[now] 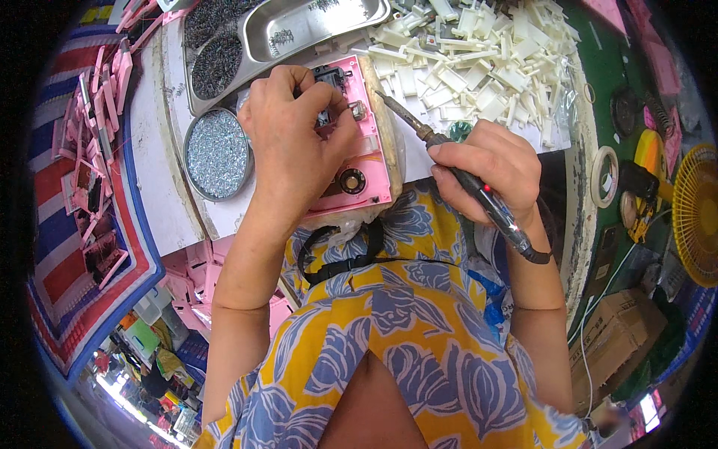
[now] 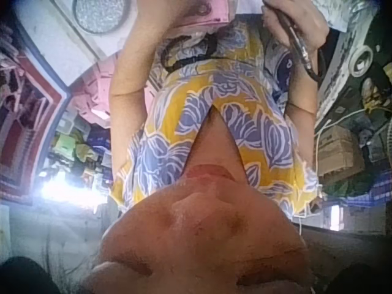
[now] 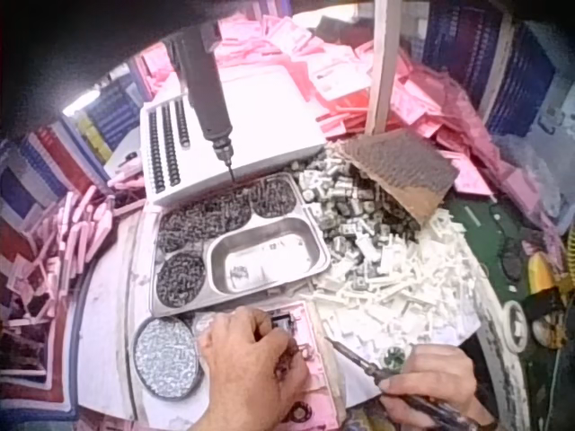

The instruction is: Assembling internal electronic components and the outer shell of a pink toy device using a soldering iron and an electric screwdriver.

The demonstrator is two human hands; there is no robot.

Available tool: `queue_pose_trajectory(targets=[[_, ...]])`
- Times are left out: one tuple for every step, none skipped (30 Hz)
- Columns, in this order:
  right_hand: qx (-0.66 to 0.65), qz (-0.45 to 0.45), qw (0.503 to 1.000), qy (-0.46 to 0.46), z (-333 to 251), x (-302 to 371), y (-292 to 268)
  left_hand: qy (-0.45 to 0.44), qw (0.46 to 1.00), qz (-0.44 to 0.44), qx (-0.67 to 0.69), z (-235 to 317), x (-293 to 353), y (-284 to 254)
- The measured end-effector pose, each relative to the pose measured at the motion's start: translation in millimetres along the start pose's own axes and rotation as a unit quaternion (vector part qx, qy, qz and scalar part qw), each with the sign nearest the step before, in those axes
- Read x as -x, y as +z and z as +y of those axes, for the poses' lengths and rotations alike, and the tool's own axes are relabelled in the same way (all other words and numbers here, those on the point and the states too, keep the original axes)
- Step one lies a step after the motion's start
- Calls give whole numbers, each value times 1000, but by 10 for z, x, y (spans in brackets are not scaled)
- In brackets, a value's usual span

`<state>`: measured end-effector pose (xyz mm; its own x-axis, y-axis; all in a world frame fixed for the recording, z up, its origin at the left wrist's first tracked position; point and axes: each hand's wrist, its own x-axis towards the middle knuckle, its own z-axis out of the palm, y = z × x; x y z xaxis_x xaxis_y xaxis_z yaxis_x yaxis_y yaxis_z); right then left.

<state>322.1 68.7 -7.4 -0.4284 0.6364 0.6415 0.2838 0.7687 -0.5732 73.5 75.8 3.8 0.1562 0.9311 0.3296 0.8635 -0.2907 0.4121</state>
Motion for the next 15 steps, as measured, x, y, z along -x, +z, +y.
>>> queue_pose_trajectory(targets=[[0,-1,1000,2,0,-5,6,-1,1000,-1,-1,0,3,-4],[0,-1,1000,4,-1,-13,12,-2,1000,-1,-1,0,6,-12],[2,-2,1000,8,-6,-15,13,-2,1000,-2,2,2,7,-16],[1,-2,1000,7,-6,-17,14,-1,1000,-3,4,2,8,-18],[-1,-3,1000,7,-1,-21,17,-1,1000,-4,4,-1,10,-20],[-2,-3,1000,7,4,-20,22,0,1000,-5,4,-8,13,-20],[-5,-1,1000,7,8,-21,29,1,1000,-7,4,-14,14,-18],[-7,1,1000,6,12,-22,38,4,1000,-4,8,-21,16,-12],[-10,2,1000,6,10,-27,44,7,1000,-1,11,-27,18,-11],[-8,-2,1000,8,3,-36,46,9,1000,2,14,-32,20,-9],[-7,-6,1000,9,-4,-47,45,9,1000,3,16,-36,20,-9],[-5,-10,1000,11,-6,-49,44,9,1000,3,19,-38,17,-1],[-6,-13,1000,13,-4,-43,47,8,1000,4,22,-39,15,5],[-6,-17,1000,15,-1,-34,53,9,1000,3,22,-39,13,7],[-9,-21,1000,16,2,-34,62,8,1000,2,22,-41,19,-3]])
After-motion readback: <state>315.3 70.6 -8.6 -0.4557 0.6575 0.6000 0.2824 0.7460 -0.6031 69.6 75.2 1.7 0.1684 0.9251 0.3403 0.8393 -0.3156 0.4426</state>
